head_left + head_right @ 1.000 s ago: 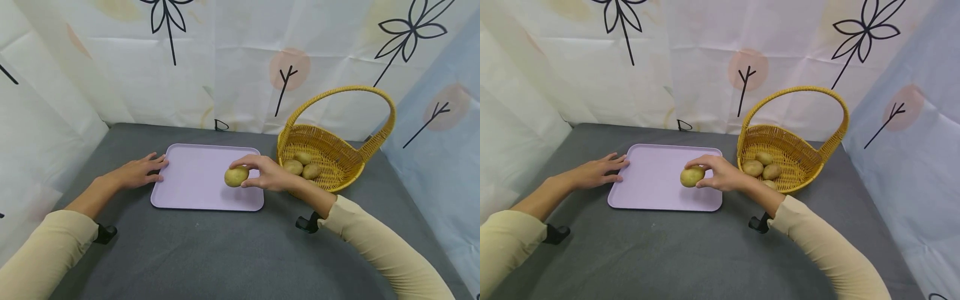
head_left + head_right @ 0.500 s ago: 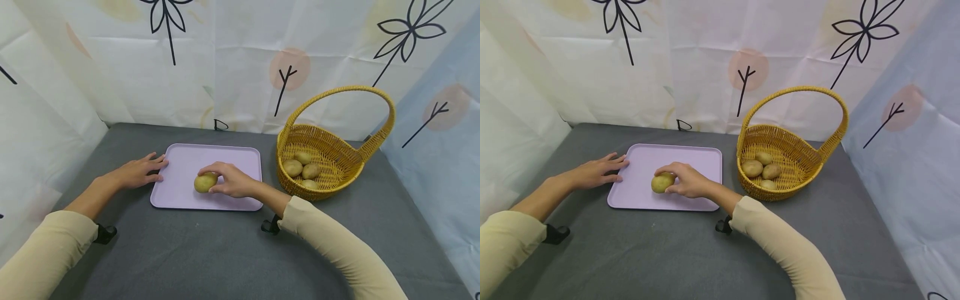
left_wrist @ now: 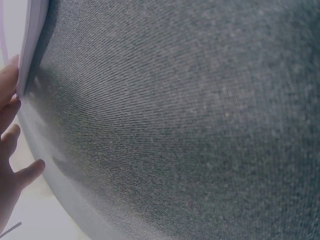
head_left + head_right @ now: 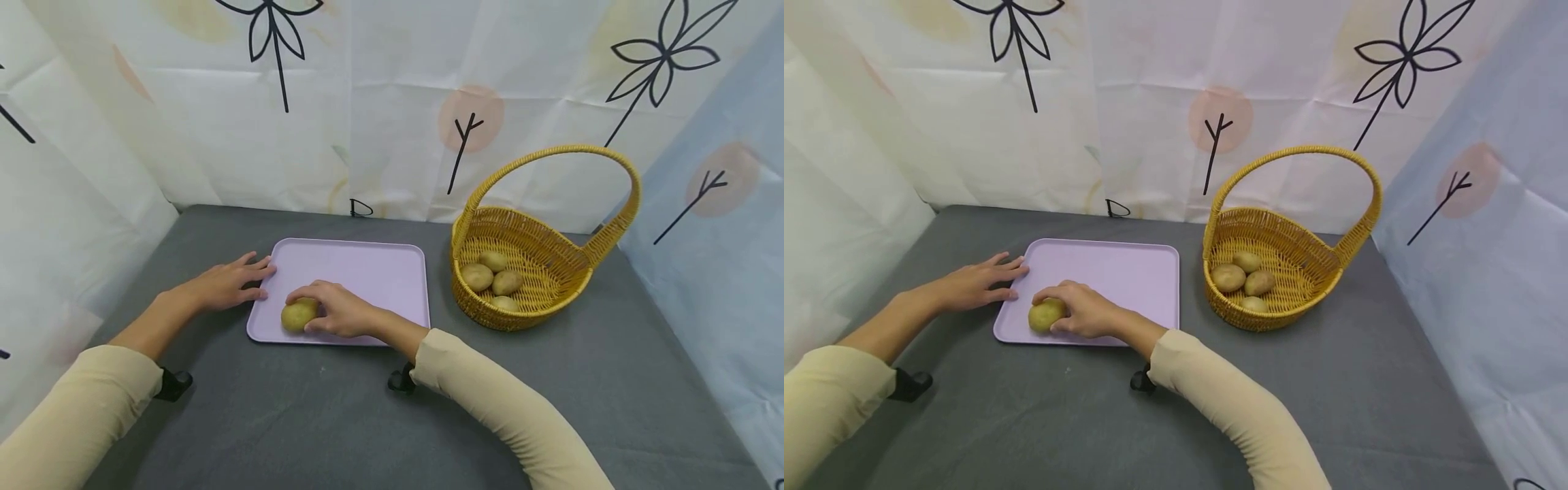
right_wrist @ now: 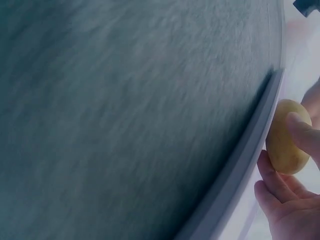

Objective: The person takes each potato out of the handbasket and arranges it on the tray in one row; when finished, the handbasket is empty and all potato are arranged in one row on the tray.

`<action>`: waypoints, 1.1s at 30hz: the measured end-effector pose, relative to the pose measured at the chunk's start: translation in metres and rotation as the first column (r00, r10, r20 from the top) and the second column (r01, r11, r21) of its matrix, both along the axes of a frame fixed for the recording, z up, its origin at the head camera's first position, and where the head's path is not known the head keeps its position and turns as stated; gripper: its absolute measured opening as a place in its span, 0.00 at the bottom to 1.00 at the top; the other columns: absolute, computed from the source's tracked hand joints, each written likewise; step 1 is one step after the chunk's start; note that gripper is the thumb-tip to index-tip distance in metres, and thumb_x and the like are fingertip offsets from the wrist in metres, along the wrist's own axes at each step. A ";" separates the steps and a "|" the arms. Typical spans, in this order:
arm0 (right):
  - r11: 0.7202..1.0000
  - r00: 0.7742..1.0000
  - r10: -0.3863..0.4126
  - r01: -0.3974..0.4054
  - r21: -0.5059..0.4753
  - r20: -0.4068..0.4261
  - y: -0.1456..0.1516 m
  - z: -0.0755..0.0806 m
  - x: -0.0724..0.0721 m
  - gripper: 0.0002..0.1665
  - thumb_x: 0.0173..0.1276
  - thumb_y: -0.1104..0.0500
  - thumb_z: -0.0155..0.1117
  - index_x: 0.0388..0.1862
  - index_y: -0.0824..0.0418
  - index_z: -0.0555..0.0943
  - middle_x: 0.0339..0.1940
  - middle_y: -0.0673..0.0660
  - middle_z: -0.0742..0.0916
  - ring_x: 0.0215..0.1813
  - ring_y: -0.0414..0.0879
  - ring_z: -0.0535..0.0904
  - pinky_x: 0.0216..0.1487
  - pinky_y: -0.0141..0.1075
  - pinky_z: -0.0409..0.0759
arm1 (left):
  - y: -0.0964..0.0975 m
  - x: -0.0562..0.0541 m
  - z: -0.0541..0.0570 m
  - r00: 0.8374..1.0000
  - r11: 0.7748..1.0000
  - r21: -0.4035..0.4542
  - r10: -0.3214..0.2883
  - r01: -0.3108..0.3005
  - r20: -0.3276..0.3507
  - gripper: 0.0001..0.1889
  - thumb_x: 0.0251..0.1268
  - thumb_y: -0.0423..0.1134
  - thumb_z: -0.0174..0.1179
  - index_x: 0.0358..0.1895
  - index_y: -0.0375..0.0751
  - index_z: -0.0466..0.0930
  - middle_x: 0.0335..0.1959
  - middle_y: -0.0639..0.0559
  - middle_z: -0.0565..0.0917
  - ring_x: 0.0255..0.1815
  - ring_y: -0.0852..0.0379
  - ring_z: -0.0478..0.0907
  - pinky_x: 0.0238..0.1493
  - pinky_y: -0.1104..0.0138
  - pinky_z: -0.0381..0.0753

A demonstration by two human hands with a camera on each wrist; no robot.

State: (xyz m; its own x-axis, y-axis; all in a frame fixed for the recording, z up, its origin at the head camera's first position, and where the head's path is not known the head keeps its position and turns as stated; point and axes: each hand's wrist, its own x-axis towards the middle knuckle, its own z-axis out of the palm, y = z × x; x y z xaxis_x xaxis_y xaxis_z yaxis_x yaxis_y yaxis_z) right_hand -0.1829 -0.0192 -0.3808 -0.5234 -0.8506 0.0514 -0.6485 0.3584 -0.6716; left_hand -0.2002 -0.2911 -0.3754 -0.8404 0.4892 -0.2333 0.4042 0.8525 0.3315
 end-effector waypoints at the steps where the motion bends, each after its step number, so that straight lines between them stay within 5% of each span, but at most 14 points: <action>1: 1.000 1.000 0.003 -0.003 0.004 -0.005 -0.003 0.000 0.001 0.31 0.64 0.65 0.72 0.66 0.59 0.76 0.59 0.56 0.81 0.55 0.42 0.73 0.53 0.28 0.71 | 0.001 0.000 0.000 1.000 1.000 0.000 -0.001 0.001 -0.002 0.35 0.71 0.50 0.59 0.74 0.36 0.63 0.76 0.32 0.57 0.76 0.25 0.46 0.62 0.26 0.52; 10: 0.998 0.997 0.013 -0.009 0.055 -0.077 -0.021 -0.002 0.008 0.34 0.67 0.63 0.69 0.72 0.58 0.71 0.66 0.55 0.79 0.64 0.39 0.72 0.65 0.27 0.65 | 0.004 0.003 0.002 1.000 1.000 0.004 -0.004 0.004 -0.013 0.35 0.71 0.50 0.59 0.74 0.34 0.63 0.76 0.31 0.57 0.76 0.25 0.47 0.61 0.26 0.53; 20: 0.995 0.999 -0.004 0.008 0.096 -0.041 -0.018 -0.003 0.009 0.39 0.69 0.62 0.67 0.77 0.60 0.64 0.71 0.55 0.75 0.67 0.39 0.72 0.67 0.30 0.66 | 0.004 0.003 0.004 1.000 1.000 -0.006 -0.010 0.009 -0.020 0.34 0.71 0.49 0.59 0.74 0.33 0.63 0.76 0.31 0.58 0.75 0.25 0.47 0.60 0.26 0.54; 33: 0.992 0.994 0.097 -0.092 0.086 -0.054 0.039 0.038 0.017 0.39 0.68 0.59 0.69 0.76 0.57 0.65 0.75 0.51 0.71 0.75 0.40 0.64 0.71 0.34 0.62 | 0.005 0.001 0.001 1.000 1.000 -0.023 -0.011 0.010 -0.024 0.35 0.71 0.49 0.59 0.73 0.33 0.63 0.75 0.30 0.58 0.75 0.25 0.47 0.61 0.27 0.55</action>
